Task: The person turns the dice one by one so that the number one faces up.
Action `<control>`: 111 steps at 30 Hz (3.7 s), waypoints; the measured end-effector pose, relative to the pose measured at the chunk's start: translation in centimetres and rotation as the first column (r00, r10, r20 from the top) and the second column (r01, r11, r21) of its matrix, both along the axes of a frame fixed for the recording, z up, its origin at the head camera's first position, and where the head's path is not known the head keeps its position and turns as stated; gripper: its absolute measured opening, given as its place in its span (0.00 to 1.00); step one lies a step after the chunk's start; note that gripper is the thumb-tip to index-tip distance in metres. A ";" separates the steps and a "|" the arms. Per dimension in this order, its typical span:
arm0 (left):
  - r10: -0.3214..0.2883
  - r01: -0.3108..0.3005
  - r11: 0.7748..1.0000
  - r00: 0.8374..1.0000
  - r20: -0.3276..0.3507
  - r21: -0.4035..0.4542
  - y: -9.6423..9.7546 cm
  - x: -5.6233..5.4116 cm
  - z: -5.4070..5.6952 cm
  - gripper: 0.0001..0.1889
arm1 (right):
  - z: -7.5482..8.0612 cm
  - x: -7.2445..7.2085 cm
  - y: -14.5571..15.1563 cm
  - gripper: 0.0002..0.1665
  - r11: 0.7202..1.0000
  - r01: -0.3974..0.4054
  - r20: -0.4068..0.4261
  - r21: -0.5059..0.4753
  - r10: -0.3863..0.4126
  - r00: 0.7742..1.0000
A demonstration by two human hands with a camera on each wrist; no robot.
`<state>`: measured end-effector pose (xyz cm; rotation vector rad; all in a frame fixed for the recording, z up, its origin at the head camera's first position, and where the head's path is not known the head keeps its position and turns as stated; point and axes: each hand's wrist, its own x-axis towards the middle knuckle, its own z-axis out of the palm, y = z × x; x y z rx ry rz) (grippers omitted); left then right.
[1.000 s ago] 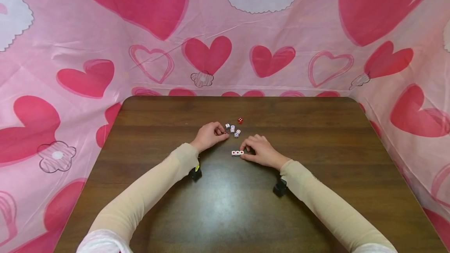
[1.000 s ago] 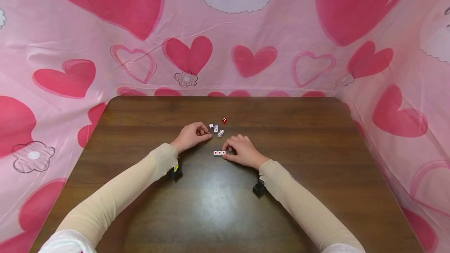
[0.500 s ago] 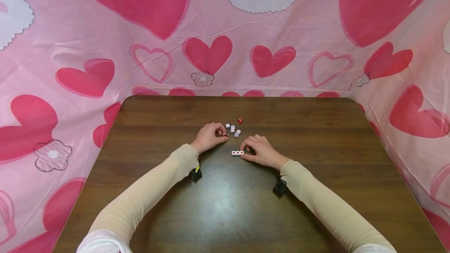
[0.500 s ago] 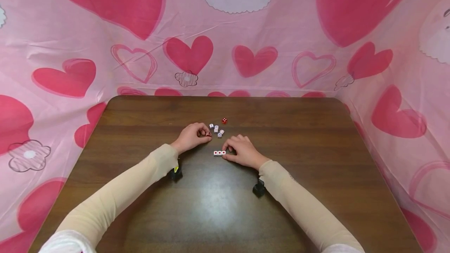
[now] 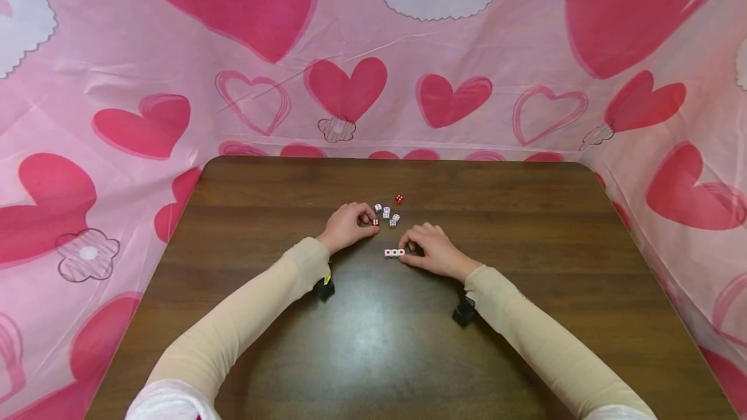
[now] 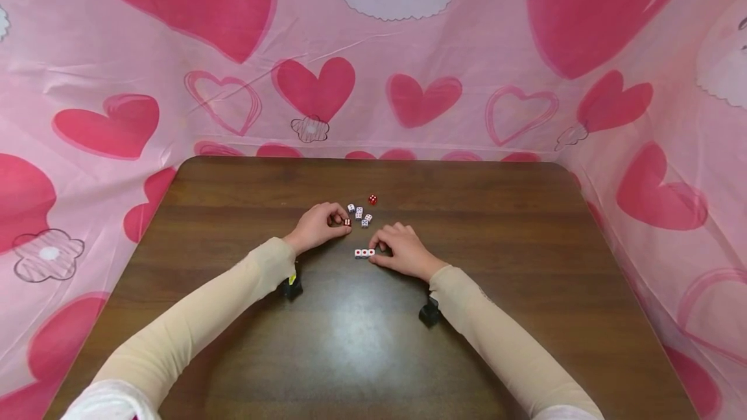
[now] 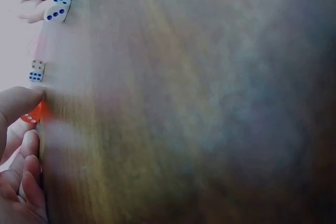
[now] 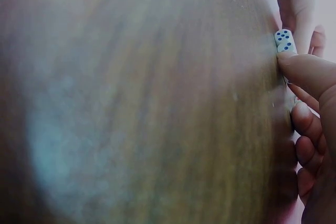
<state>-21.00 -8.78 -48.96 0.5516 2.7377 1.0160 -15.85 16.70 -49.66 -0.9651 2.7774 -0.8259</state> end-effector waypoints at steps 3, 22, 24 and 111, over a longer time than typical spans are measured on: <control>-0.001 0.001 1.000 1.000 0.008 0.001 0.0 -0.1 0.1 0.12 | 0.2 0.0 0.0 0.11 1.000 0.000 0.003 0.000 0.000 1.000; -0.045 0.044 0.998 0.999 0.007 0.050 -0.4 -0.3 0.5 0.10 | 1.1 -0.1 -0.1 0.11 1.000 -0.002 0.060 0.026 0.001 0.998; -0.056 0.055 0.997 0.998 0.015 0.055 -0.5 -0.3 0.5 0.10 | 1.2 -0.1 -0.1 0.11 1.000 -0.004 0.069 0.027 0.002 0.998; -0.261 0.260 0.964 0.965 -0.015 -0.056 -0.4 4.1 2.0 0.08 | 1.1 0.2 -0.1 0.11 1.000 0.001 0.026 0.014 -0.001 1.000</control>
